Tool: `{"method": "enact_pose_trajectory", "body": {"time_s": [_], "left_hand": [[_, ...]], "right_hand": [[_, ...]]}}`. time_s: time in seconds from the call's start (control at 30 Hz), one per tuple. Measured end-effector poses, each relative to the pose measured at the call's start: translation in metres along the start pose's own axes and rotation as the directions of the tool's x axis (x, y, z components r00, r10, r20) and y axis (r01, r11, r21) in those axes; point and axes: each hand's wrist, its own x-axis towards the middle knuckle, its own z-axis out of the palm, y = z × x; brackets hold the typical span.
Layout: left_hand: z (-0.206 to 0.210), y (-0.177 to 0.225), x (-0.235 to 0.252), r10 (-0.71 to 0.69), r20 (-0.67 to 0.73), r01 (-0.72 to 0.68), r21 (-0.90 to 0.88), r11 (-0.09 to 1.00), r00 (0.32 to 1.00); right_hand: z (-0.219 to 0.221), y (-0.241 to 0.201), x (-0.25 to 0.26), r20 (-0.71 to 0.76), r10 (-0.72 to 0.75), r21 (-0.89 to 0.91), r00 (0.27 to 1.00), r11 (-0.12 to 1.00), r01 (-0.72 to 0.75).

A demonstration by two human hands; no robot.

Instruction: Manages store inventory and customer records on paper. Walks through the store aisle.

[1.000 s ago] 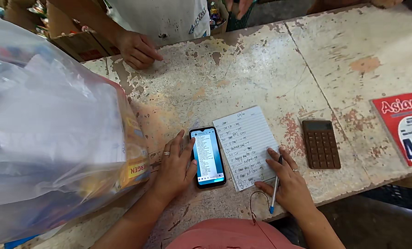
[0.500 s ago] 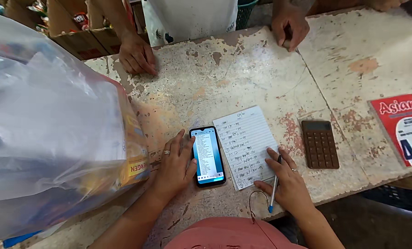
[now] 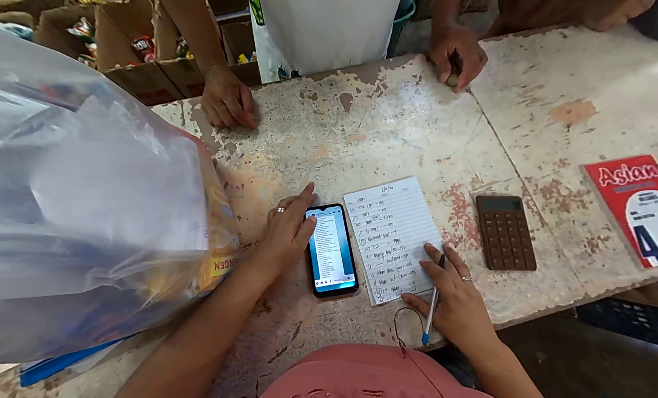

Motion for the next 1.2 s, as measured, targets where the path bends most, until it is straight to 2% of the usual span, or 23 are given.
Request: {"method": "enact_pose_trajectory", "body": {"time_s": [0.17, 0.3, 0.37, 0.43, 0.57, 0.63, 0.73, 0.77, 0.87, 0.93, 1.07, 1.2], "left_hand": [[0.001, 0.006, 0.01, -0.003, -0.011, 0.003, -0.066, 0.998, 1.0], [0.004, 0.038, 0.013, -0.001, -0.028, 0.006, 0.175, 0.985, 1.0], [0.016, 0.065, 0.018, 0.081, 0.004, -0.079, 0.248, 0.965, 0.997], [0.039, 0.095, 0.022, 0.151, 0.106, -0.174, 0.256, 0.951, 0.983], [0.081, 0.138, 0.028, 0.004, 0.429, -0.166, 0.341, 0.925, 0.903], [0.093, 0.145, 0.029, -0.052, 0.482, -0.148, 0.368, 0.918, 0.875], [0.097, 0.145, 0.029, -0.101, 0.528, -0.132, 0.385, 0.913, 0.843], [0.098, 0.144, 0.028, -0.108, 0.536, -0.134, 0.393, 0.91, 0.837], [0.098, 0.146, 0.029, -0.126, 0.545, -0.138, 0.417, 0.898, 0.829], [0.097, 0.147, 0.029, -0.123, 0.54, -0.141, 0.421, 0.896, 0.833], [0.092, 0.144, 0.031, -0.097, 0.55, -0.181, 0.428, 0.885, 0.83], [0.09, 0.143, 0.035, -0.078, 0.553, -0.195, 0.416, 0.888, 0.829]], "right_hand": [[-0.005, -0.002, -0.008, -0.005, 0.013, 0.015, 1.0, 1.0, -0.013], [-0.018, 0.009, 0.011, -0.07, 0.075, 0.274, 0.995, 0.96, -0.053], [-0.027, 0.012, 0.036, -0.126, 0.124, 0.456, 0.984, 0.888, -0.054], [-0.031, 0.015, 0.07, -0.137, 0.193, 0.625, 0.972, 0.778, -0.066], [-0.031, -0.002, 0.133, -0.065, 0.371, 0.779, 0.926, 0.599, -0.185], [-0.04, -0.014, 0.153, 0.016, 0.386, 0.847, 0.922, 0.485, -0.218], [-0.039, -0.01, 0.178, 0.011, 0.387, 0.933, 0.922, 0.327, -0.149], [-0.034, -0.006, 0.182, 0.014, 0.39, 0.929, 0.921, 0.336, -0.156], [-0.003, 0.009, 0.18, 0.038, 0.371, 0.792, 0.928, 0.555, -0.254], [0.014, 0.016, 0.175, 0.036, 0.376, 0.719, 0.926, 0.634, -0.285], [0.021, 0.013, 0.171, 0.005, 0.366, 0.688, 0.93, 0.674, -0.269], [0.021, 0.012, 0.171, -0.013, 0.401, 0.7, 0.916, 0.657, -0.278]]}}
